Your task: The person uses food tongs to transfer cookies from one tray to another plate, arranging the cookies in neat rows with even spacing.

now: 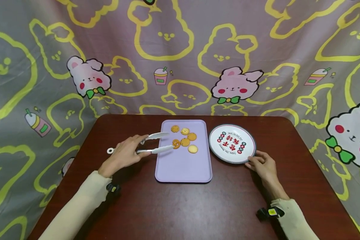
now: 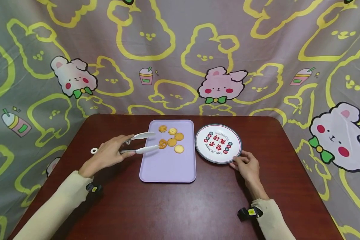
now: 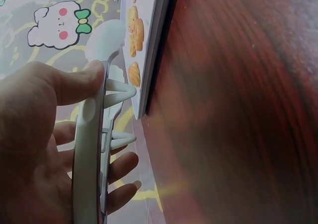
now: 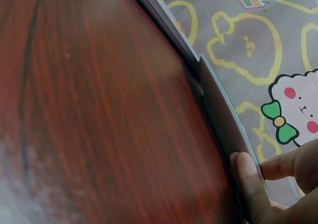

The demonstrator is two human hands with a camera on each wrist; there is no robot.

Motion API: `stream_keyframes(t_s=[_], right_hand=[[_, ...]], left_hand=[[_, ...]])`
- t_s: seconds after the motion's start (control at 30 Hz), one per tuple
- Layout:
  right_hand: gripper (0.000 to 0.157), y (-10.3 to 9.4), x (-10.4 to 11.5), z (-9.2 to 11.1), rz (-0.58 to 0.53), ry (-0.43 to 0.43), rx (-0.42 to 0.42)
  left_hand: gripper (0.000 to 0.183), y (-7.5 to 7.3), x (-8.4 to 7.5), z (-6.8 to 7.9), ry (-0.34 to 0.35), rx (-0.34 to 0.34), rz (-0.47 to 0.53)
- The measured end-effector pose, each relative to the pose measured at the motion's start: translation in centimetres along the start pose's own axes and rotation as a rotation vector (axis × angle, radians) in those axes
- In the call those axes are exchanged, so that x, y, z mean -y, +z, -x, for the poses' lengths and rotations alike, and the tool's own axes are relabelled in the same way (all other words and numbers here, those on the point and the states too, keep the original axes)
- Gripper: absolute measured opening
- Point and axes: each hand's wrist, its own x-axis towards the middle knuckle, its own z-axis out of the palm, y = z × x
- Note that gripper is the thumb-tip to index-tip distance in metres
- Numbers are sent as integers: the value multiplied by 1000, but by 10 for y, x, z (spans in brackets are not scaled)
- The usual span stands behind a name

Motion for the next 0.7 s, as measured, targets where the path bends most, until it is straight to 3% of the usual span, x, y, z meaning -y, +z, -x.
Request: stream_keyframes(t_s=[0.33, 0.7], right_hand=[[63, -1, -2, 2, -9, -7, 4], [62, -1, -1, 5, -23, -10, 0]], left_hand=[[69, 5, -7, -13, 39, 51, -26], [66, 14, -10, -27, 101, 58, -66]])
